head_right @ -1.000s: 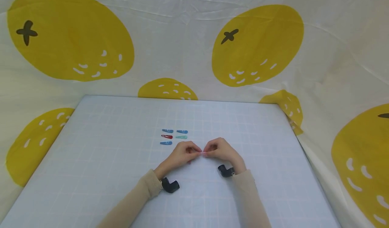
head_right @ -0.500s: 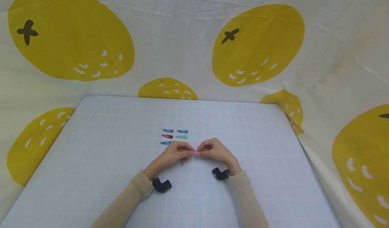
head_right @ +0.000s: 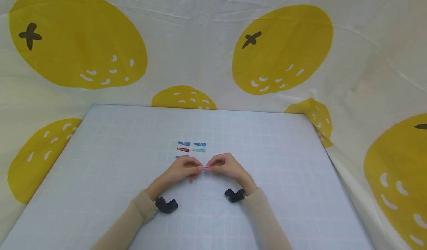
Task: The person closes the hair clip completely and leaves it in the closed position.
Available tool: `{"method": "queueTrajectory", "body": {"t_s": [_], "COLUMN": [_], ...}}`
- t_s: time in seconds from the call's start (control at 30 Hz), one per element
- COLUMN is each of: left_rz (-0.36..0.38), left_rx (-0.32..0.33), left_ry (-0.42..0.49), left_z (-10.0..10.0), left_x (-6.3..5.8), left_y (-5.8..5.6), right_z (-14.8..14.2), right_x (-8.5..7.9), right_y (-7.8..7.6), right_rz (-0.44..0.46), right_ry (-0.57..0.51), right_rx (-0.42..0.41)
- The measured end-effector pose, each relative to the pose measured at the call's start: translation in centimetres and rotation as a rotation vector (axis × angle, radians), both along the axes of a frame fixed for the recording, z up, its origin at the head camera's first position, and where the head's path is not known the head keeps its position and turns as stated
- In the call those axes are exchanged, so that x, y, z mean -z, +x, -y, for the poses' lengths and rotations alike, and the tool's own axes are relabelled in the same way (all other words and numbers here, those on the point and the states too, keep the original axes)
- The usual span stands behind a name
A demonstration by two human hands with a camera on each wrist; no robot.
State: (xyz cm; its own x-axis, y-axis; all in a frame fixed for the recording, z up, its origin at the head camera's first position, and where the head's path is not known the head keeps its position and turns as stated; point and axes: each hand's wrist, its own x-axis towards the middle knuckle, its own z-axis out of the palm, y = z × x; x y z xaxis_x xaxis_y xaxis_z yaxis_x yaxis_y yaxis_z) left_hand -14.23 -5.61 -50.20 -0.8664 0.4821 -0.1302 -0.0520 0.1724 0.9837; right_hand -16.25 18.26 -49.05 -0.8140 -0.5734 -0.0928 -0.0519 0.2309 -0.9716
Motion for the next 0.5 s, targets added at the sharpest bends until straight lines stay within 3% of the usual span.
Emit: {"method": "queueTrajectory", "body": {"t_s": [0.27,0.5], "left_rz": [0.047,0.073], "left_rx": [-0.046,-0.053], "left_ry": [0.017,0.036], "left_z": [1.6,2.5], "left_x": [0.2,0.9], "left_y": [0.7,0.6], "right_z": [1.5,2.8], "right_x": [0.1,-0.1], "right_y": [0.6,1.4], "right_rz": [0.064,0.136], "right_ry": [0.01,-0.02], "right_rx": [-0.017,0.041]}}
